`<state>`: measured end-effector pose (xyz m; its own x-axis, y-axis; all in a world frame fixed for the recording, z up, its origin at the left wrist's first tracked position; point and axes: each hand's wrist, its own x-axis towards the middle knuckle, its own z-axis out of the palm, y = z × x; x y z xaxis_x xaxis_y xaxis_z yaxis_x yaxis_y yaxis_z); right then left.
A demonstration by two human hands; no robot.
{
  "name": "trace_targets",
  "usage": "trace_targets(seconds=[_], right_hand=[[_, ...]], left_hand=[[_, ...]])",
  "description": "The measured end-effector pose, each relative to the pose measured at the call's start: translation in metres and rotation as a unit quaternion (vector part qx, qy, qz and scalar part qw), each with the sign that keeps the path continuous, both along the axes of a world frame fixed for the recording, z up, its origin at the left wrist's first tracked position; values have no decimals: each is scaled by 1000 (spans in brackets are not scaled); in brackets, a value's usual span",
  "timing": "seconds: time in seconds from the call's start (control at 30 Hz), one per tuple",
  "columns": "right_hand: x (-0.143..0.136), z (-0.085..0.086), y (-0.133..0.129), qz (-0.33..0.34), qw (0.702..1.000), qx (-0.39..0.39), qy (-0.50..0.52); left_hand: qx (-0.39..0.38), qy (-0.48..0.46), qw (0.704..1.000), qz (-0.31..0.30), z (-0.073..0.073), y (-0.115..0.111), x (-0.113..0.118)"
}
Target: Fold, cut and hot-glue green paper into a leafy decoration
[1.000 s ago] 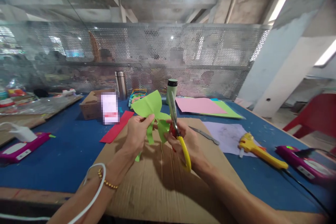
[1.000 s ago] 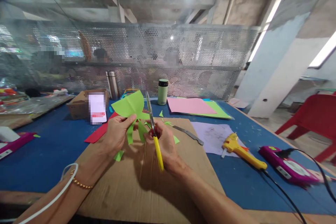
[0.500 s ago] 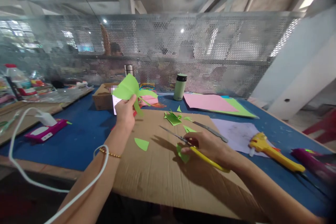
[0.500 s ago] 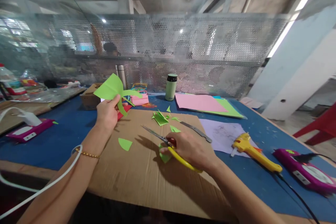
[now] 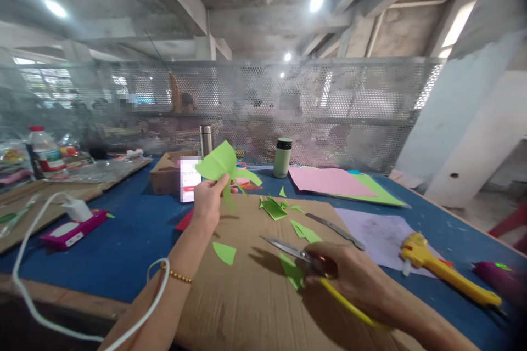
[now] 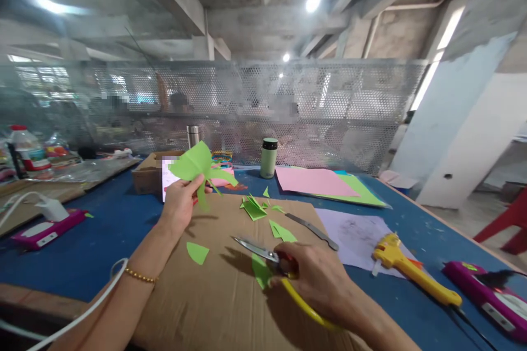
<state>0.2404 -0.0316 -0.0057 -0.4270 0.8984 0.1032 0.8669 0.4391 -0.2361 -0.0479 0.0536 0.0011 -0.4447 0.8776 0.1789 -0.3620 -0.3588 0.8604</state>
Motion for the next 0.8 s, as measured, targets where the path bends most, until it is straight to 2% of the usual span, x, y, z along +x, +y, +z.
trace_targets(seconds=[0.17, 0.23, 0.37, 0.47, 0.53, 0.63, 0.7, 0.77, 0.8], right_hand=[[-57, 12, 19, 41, 996, 79, 6], [-83, 8, 36, 73, 992, 106, 18], [-131, -9, 61, 78, 989, 125, 14], [-145, -8, 64, 81, 986, 142, 5], [-136, -1, 62, 86, 985, 147, 1], [-95, 6, 59, 71, 987, 143, -6], [-60, -3, 56, 45, 989, 140, -21], [-32, -22, 48, 10, 986, 160, -41], [-23, -34, 41, 13, 987, 153, -40]], left_hand=[[17, -5, 1000, 6, 1, 1, -4], [35, -5, 999, 18, 2, 1, -7], [37, -15, 999, 33, 4, 3, -10], [35, -32, 998, 35, 4, 5, -10], [42, -42, 998, 33, 4, 6, -10], [48, -53, 997, 29, 6, 4, -10], [53, -55, 997, 29, 8, 2, -9], [59, -52, 997, 25, 9, -1, -8], [59, -48, 997, 21, 10, -2, -8]])
